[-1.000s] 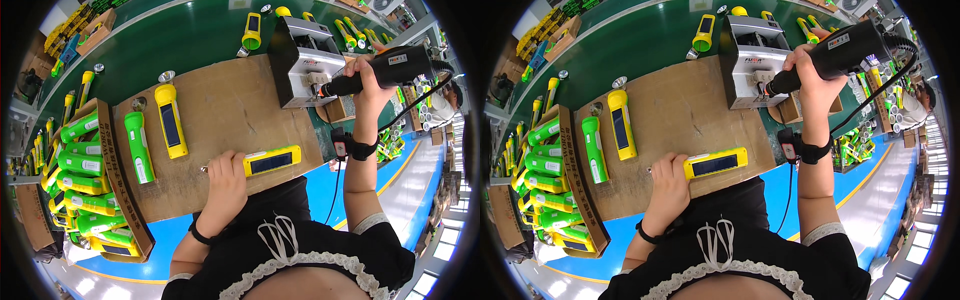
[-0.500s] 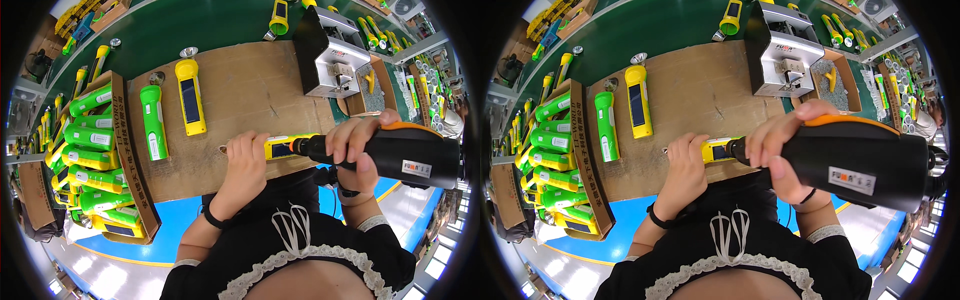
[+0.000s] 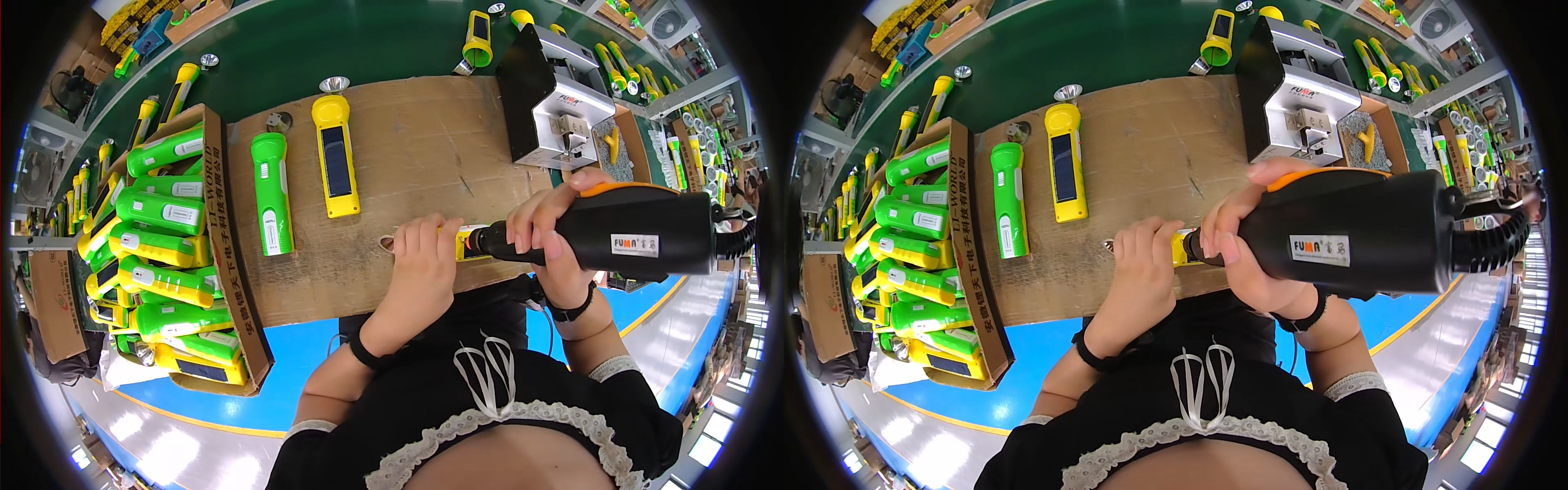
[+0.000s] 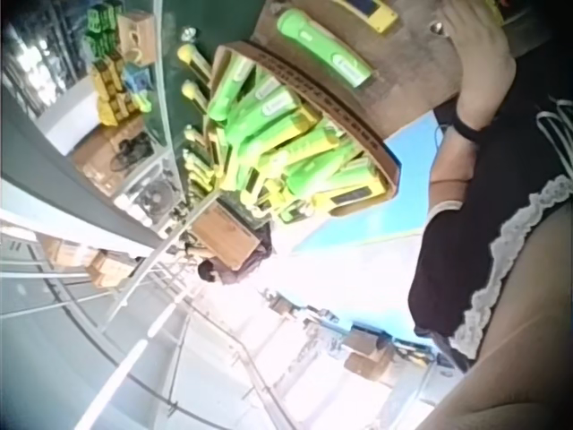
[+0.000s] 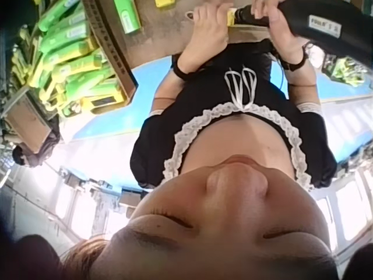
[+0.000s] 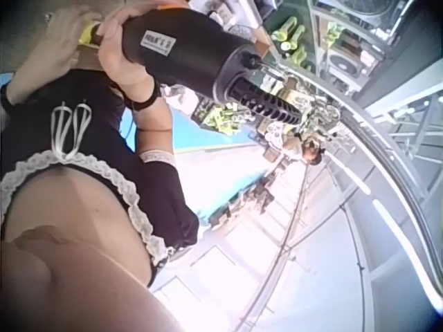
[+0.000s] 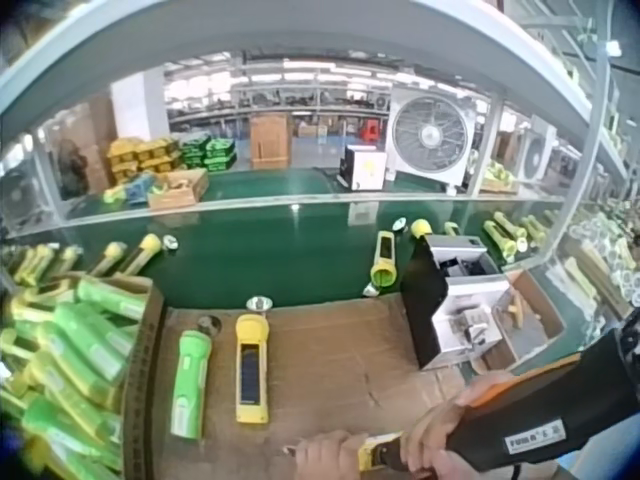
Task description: Assembling and testing handheld flashlights using an electric screwdriver.
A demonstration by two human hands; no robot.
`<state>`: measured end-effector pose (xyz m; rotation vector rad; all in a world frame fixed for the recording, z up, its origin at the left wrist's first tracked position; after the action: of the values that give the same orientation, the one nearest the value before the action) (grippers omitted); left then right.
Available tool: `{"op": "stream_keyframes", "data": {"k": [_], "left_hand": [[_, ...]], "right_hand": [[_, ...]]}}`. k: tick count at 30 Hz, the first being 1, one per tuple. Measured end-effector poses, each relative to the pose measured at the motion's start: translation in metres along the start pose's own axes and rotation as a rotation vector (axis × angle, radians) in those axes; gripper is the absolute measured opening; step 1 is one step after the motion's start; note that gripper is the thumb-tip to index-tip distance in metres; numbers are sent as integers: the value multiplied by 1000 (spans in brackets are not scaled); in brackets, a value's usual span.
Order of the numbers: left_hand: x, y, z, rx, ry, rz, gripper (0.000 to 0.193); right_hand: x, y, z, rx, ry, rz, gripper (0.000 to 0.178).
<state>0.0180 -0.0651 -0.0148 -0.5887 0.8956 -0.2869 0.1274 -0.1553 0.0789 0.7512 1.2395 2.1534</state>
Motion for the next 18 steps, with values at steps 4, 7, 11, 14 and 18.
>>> {"op": "stream_keyframes", "data": {"k": [4, 7, 11, 14, 18], "left_hand": [[-1, -1, 0, 10, 4, 15, 56], [5, 2, -3, 17, -24, 27, 54], [3, 1, -1, 7, -25, 26, 54], [4, 1, -1, 4, -33, 3, 51], [5, 3, 0, -3, -47, 15, 48]], "right_hand": [[4, -2, 4, -22, 33, 7, 45], [5, -3, 3, -14, 26, 11, 46], [2, -2, 1, -40, 4, 19, 47], [3, 5, 1, -39, -28, 53, 48], [2, 5, 3, -34, -34, 57, 49]]}}
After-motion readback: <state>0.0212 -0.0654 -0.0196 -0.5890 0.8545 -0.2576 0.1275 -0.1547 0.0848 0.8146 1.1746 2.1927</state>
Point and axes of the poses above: each hand's wrist, its own z-axis towards the middle knuckle, its own x-axis out of the palm, y = z × x, the point moved 3 cm from there along z, towards the middle knuckle, and after that the axes turned 10 degrees about -y, right-handed, at the moved point
